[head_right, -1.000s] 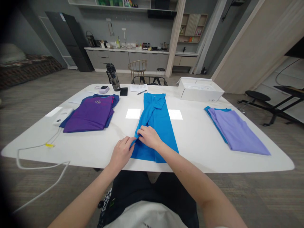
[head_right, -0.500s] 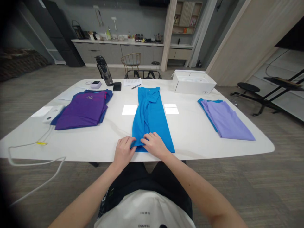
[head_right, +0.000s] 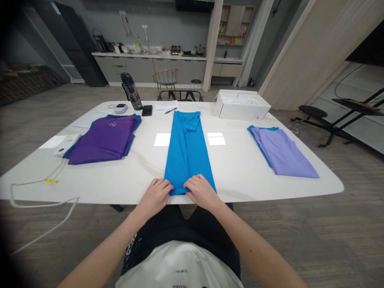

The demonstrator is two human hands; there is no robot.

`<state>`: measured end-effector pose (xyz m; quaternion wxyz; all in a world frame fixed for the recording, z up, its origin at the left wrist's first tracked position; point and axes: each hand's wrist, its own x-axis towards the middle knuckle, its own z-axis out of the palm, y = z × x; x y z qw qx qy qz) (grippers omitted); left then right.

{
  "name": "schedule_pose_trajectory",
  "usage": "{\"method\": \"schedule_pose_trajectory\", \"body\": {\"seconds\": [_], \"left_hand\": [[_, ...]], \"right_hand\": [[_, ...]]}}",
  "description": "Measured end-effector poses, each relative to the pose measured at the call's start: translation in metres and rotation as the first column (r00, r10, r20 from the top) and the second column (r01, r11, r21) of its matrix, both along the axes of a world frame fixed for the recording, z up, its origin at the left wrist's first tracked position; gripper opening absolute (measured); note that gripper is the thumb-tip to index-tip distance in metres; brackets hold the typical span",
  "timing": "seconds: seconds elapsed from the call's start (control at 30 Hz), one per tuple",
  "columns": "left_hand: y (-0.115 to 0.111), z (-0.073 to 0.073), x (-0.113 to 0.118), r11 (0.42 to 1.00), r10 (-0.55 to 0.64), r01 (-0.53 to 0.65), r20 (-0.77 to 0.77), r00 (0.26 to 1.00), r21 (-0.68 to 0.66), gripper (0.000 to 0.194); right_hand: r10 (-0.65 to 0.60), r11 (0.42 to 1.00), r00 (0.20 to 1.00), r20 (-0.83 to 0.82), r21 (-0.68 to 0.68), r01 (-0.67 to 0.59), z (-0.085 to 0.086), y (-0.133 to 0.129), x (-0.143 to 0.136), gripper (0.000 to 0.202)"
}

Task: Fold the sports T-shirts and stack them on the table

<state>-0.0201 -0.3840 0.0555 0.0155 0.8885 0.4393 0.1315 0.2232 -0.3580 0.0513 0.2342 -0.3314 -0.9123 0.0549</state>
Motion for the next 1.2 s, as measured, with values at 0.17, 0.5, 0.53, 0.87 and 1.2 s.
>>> {"method": "schedule_pose_trajectory", "body": {"seconds": [0.17, 0.5, 0.53, 0.87, 1.2], "left_hand": [[0.005, 0.008, -0.012, 0.989, -0.109, 0.108, -0.001, 0.994, -0.099, 0.031], [0.025, 0.005, -0.022, 0.947, -0.127, 0.224, 0.372, 0.920, -0.231, 0.037], [0.032, 0.000, -0.025, 0.946, -0.109, 0.220, 0.404, 0.908, -0.240, 0.041], [0.070, -0.029, -0.041, 0.882, -0.269, 0.384, 0.379, 0.886, -0.274, 0.044], [0.070, -0.011, -0.044, 0.805, -0.284, 0.448, 0.410, 0.867, -0.390, 0.028]], "right_hand": [[0.009, 0.999, 0.996, 0.091, -0.036, -0.006, 0.002, -0.005, 0.006, 0.008], [-0.019, 0.965, 0.994, 0.105, -0.260, 0.046, 0.009, -0.008, 0.018, 0.016], [-0.013, 0.954, 0.996, 0.091, -0.296, 0.040, 0.008, -0.006, 0.022, 0.019], [0.026, 0.909, 0.999, -0.040, -0.416, -0.040, -0.003, 0.017, 0.049, 0.026], [-0.018, 0.882, 0.999, -0.031, -0.471, 0.001, 0.006, 0.029, 0.122, 0.034]]}}
